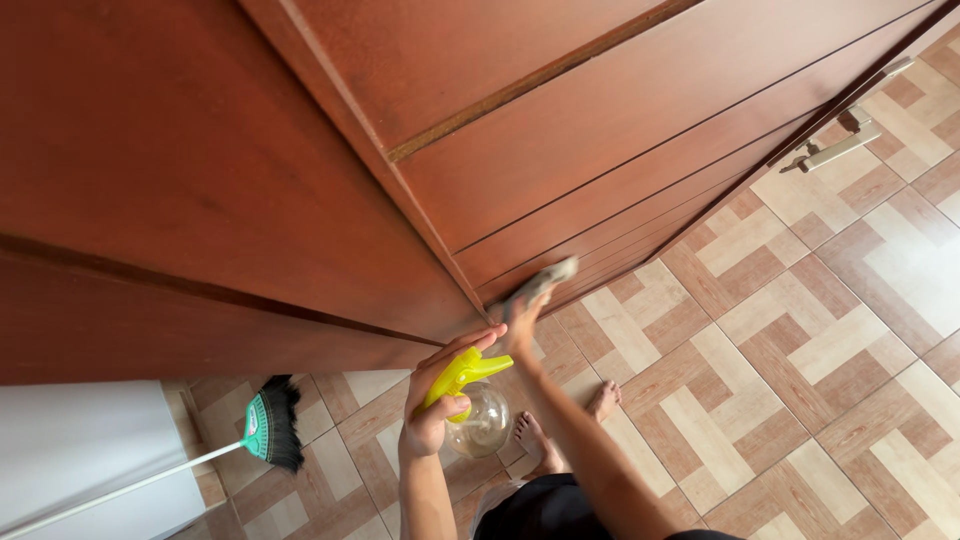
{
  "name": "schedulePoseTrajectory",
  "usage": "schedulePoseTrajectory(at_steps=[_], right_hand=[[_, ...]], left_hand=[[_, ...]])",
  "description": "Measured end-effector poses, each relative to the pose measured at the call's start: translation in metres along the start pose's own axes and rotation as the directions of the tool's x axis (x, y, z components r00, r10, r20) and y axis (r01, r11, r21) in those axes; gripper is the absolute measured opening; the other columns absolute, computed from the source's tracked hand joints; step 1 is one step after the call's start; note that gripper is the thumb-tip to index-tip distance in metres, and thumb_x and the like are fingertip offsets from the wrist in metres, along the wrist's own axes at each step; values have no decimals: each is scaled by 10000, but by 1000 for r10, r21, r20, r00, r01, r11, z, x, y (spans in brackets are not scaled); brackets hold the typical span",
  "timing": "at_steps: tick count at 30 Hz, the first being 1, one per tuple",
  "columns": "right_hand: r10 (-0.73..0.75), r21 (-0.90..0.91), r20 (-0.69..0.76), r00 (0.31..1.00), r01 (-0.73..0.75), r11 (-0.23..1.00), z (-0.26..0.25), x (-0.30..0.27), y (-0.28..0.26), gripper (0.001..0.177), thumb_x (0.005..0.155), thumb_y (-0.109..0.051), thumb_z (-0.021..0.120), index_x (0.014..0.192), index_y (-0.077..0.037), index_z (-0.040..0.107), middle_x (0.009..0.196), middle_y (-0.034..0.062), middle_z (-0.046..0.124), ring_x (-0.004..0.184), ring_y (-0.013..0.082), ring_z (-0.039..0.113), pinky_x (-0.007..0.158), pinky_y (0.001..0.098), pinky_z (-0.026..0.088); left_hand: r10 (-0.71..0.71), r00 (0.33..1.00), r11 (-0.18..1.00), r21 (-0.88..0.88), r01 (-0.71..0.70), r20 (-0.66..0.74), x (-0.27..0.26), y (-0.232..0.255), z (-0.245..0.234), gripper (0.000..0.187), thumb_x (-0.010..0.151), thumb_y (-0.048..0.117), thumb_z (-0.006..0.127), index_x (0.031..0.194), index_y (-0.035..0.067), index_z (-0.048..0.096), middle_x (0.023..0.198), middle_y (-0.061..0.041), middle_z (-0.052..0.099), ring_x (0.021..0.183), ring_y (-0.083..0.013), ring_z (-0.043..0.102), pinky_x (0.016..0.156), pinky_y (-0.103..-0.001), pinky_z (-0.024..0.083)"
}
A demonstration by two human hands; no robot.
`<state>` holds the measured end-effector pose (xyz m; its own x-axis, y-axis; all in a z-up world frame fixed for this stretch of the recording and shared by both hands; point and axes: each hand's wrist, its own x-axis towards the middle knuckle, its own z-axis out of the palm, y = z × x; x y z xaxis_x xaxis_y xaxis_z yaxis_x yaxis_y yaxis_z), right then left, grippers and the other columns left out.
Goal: The person wipes a wooden door with a cloth while holding a spray bottle. They clean the door surface and edges in a repetitive wiping motion.
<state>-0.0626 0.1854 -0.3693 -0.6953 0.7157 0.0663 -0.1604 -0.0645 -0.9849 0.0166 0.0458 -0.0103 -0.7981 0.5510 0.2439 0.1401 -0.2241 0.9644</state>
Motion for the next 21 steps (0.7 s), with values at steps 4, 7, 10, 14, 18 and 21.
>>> schedulePoseTrajectory(at_steps=[4,7,10,14,18,21], right_hand=[[100,338,-73,992,-70,938,-47,105,-24,918,1039,-663,378,1591,42,176,1498,236,415,1379,324,433,1189,467,349],[179,528,-155,972,-72,846,-81,182,-56,923,1070,-667,344,1637,26,120,1495,57,401,1377,210,412,1162,386,309],[209,377,-348,914,-68,924,-85,210,-73,843,1047,-649,353,1567,8,261,1085,134,480,951,249,496,831,432,481],[52,542,-127,991,25,840,-50,151,-59,666,1132,-576,468,1456,0,382,1008,94,460,834,215,467,709,396,417],[46,138,-2,999,-46,989,-24,43,-24,732,1120,-634,442,1439,23,391,1027,100,472,859,216,483,741,400,430],[78,13,56,995,-79,997,-29,18,-13,784,1111,-677,423,1426,40,399,1041,104,482,878,217,495,765,403,439]], left_hand=[[-19,1000,999,-43,19,12,5,0,6,787,701,287,530,1352,-151,593,1449,-308,604,1394,-389,580,1183,-472,452],[-32,999,997,-75,34,22,10,-3,12,782,703,282,535,1355,-146,587,1454,-305,594,1395,-392,573,1164,-487,475],[-51,998,991,-126,54,26,19,-7,21,775,701,278,547,1351,-143,582,1447,-306,586,1384,-392,571,1144,-503,506],[-44,998,994,-93,48,51,44,-13,33,781,705,293,544,1345,-151,594,1443,-309,599,1393,-389,576,1146,-475,470],[-37,997,998,-54,41,73,69,-18,49,785,707,311,545,1339,-153,603,1431,-296,615,1337,-380,611,1171,-469,459],[5,998,998,-56,-1,70,87,-23,58,767,724,306,544,1333,-157,601,1454,-299,611,1389,-382,582,1232,-455,384]])
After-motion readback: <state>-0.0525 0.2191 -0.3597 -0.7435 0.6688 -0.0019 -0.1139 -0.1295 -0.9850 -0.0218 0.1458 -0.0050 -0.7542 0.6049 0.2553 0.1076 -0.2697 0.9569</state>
